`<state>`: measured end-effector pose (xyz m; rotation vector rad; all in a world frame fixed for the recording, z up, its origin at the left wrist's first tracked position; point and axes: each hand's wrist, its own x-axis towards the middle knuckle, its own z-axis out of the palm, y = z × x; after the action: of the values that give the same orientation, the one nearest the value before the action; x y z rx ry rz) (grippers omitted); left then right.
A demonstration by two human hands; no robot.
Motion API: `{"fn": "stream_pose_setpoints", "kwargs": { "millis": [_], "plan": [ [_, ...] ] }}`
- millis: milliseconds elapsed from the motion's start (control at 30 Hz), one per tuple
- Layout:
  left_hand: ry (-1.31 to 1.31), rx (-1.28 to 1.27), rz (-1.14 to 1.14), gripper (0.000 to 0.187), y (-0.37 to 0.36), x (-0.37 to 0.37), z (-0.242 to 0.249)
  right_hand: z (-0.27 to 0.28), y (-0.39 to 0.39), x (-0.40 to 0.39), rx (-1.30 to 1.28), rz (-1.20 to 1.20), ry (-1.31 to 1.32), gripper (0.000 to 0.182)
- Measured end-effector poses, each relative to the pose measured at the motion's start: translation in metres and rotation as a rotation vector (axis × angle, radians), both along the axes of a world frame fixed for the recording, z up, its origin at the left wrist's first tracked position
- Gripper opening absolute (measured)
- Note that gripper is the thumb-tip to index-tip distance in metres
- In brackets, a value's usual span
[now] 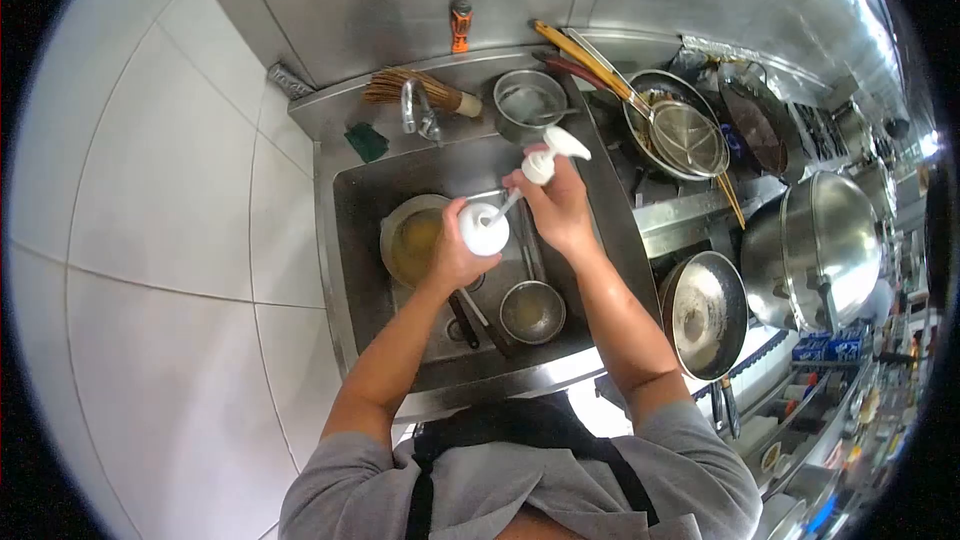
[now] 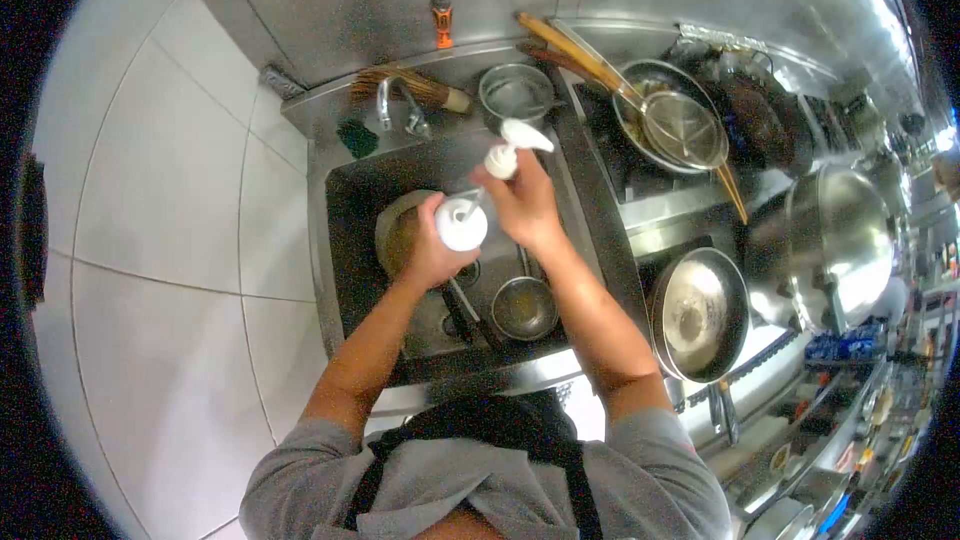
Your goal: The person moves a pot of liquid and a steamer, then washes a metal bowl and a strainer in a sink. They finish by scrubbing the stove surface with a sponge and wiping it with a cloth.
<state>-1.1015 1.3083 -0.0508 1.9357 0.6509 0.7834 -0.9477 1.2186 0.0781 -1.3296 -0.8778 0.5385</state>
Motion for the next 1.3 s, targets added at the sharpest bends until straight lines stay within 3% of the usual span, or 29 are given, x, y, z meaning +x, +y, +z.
{"fn": "stream_pose_setpoints", "kwargs": {
  "millis": [100,167,200,233,300,400,500,533,600,633,700,767,833,867,1000,1067,1100,1167,1200,1233,1300],
  "plan": [
    [0.032,0.030,0.003,0.106,-0.001,-0.011,0.007,0.005,0.007,-0.013,0.104,0.018,0.008,0.038],
    [0.077,0.047,-0.009,0.106,-0.002,-0.017,0.016,0.001,0.012,-0.019,-0.038,0.045,-0.065,0.034],
    [0.076,0.048,-0.011,0.106,-0.003,-0.019,0.016,-0.008,0.013,-0.018,-0.235,0.021,-0.267,0.036],
    [0.017,0.055,-0.018,0.106,-0.004,-0.019,0.016,-0.022,0.016,-0.020,-0.284,0.034,-0.294,0.045],
    [-0.046,0.060,-0.022,0.106,0.001,-0.016,0.011,-0.061,0.014,-0.021,-0.286,0.141,-0.616,0.053],
    [-0.119,0.087,0.005,0.107,0.007,-0.022,-0.005,-0.074,-0.008,-0.046,-0.481,0.289,-0.567,0.070],
    [-0.025,-0.036,0.122,0.107,0.006,-0.030,-0.028,-0.090,-0.016,-0.043,-0.372,0.199,-0.755,0.076],
    [-0.021,-0.040,0.120,0.107,0.005,-0.032,-0.032,-0.089,-0.013,-0.044,-0.376,0.199,-0.752,0.076],
    [0.067,-0.118,0.030,0.108,0.001,-0.038,-0.040,-0.085,-0.003,-0.052,-0.389,0.165,-0.424,0.066],
    [0.068,-0.118,0.027,0.108,0.001,-0.038,-0.046,-0.084,-0.003,-0.057,-0.389,0.162,-0.422,0.066],
    [-0.008,-0.123,0.145,0.106,0.007,-0.039,-0.060,-0.084,0.001,-0.067,-0.405,0.315,-0.217,0.061],
    [-0.005,-0.205,0.205,0.106,0.008,-0.048,-0.030,-0.086,0.010,-0.061,-0.321,0.412,-0.155,0.059],
    [0.111,-0.117,0.243,0.107,0.011,-0.054,-0.017,-0.065,0.014,-0.066,-0.547,0.266,0.024,0.054],
    [0.115,-0.120,0.241,0.107,0.013,-0.056,-0.021,-0.092,0.022,-0.068,-0.382,0.145,-0.141,0.043],
    [0.076,-0.025,0.173,0.108,0.019,-0.055,-0.022,-0.103,0.049,-0.073,-0.304,0.269,-0.117,0.041],
    [0.103,-0.004,0.196,0.105,0.019,-0.049,-0.019,-0.103,0.057,-0.083,-0.485,0.008,-0.462,0.049],
    [0.088,-0.086,0.276,0.103,0.019,-0.045,-0.022,-0.105,0.056,-0.089,-0.490,0.002,-0.462,0.049],
    [0.071,-0.165,0.345,0.100,0.029,-0.042,-0.033,-0.109,0.052,-0.100,-0.162,-0.064,-0.811,0.052],
    [0.078,-0.046,0.374,0.098,0.041,-0.049,-0.049,-0.103,0.051,-0.103,-0.183,-0.050,-0.775,0.040],
    [0.087,0.070,0.401,0.095,0.047,-0.051,-0.043,-0.107,0.052,-0.097,-0.191,-0.055,-0.778,0.040],
    [0.074,-0.039,0.521,0.100,0.058,-0.054,-0.014,-0.121,0.065,-0.073,-0.390,-0.038,-0.175,0.043]
  ]
}}
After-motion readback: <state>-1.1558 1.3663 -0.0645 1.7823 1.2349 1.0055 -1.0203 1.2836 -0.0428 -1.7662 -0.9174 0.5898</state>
